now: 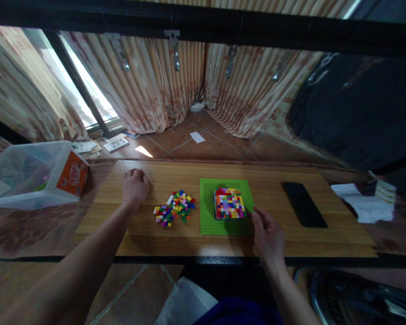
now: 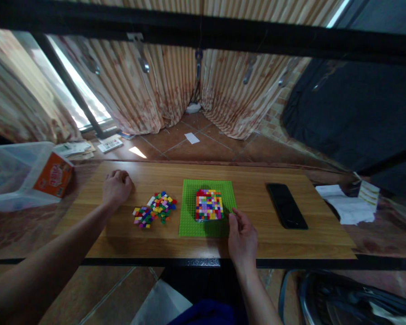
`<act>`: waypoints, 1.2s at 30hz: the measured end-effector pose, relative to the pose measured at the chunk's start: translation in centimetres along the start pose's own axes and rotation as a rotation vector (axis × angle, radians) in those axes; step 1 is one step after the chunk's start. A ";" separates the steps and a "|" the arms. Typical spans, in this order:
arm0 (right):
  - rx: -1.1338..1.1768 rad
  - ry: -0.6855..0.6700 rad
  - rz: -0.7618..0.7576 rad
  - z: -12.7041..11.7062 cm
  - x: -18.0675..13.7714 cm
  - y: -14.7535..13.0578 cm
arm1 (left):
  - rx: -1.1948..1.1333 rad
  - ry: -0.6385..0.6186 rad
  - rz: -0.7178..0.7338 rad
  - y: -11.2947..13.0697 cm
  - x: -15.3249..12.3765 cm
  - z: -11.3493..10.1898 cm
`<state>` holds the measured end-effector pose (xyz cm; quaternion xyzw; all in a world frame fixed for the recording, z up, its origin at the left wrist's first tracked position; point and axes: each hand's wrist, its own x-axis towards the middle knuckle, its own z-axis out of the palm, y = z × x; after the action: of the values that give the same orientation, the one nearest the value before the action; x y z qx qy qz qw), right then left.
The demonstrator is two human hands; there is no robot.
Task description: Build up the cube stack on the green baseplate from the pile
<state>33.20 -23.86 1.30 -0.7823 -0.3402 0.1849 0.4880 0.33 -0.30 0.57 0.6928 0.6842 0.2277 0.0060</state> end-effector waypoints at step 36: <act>-0.176 -0.154 -0.292 2.0 -0.5 -2.3 | 0.000 -0.015 0.008 -0.1 0.0 0.1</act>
<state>30.85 -22.28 2.39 -0.7479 -0.5011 0.1411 0.4119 0.22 -0.31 0.43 0.6971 0.6814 0.2226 0.0104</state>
